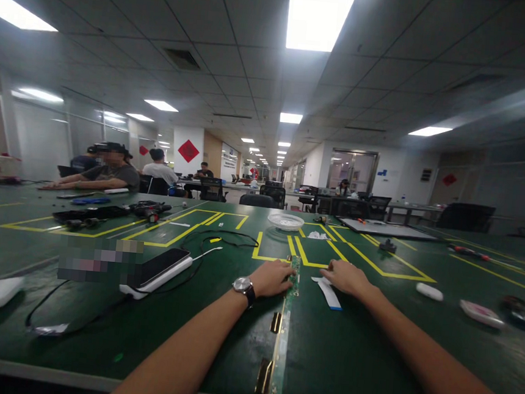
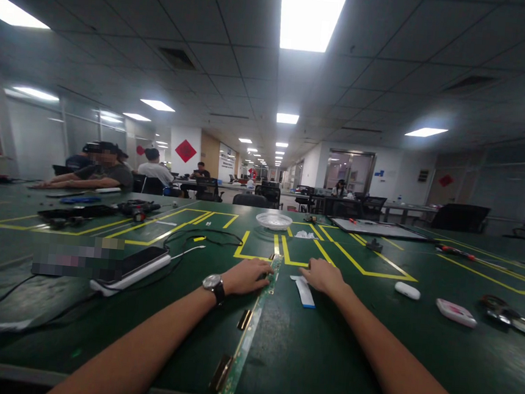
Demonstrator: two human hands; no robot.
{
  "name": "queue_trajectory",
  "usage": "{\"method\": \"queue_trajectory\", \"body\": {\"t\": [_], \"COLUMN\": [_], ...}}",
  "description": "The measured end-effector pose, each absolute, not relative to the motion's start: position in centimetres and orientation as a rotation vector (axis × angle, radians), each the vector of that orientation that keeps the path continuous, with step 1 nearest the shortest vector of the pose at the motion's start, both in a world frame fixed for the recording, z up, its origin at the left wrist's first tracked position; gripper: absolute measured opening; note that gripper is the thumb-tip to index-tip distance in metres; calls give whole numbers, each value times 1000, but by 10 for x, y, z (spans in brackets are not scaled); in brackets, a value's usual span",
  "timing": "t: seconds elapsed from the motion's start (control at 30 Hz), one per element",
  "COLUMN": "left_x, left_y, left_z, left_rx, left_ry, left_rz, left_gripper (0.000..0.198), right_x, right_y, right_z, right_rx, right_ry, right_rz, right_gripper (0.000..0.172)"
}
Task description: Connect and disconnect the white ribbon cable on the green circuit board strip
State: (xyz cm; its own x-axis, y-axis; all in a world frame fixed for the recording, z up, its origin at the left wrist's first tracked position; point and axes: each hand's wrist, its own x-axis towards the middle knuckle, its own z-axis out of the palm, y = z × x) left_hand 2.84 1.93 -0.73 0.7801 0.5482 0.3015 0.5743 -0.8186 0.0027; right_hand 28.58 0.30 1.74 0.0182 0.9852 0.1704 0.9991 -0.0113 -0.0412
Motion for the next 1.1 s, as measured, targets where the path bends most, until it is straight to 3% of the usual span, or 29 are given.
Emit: {"method": "queue_trajectory", "body": {"t": [0.13,0.33,1.1], "left_x": [28,29,30], "left_y": [20,20,17], "left_z": [-9,-9,-9], "left_rx": [-2888,-2856,-2865], "left_ry": [-920,-941,-989], "left_rz": [-419,-419,-382], "left_gripper": [28,28,28], "right_x": [284,259,247], "right_y": [3,-4,-4], "right_z": [9,6,-3], "right_rx": [-2056,-1566,-1376], "right_ry": [-2187,-2424,-2340], "right_rz": [-155,-38,135], "right_gripper": [50,23,20]}}
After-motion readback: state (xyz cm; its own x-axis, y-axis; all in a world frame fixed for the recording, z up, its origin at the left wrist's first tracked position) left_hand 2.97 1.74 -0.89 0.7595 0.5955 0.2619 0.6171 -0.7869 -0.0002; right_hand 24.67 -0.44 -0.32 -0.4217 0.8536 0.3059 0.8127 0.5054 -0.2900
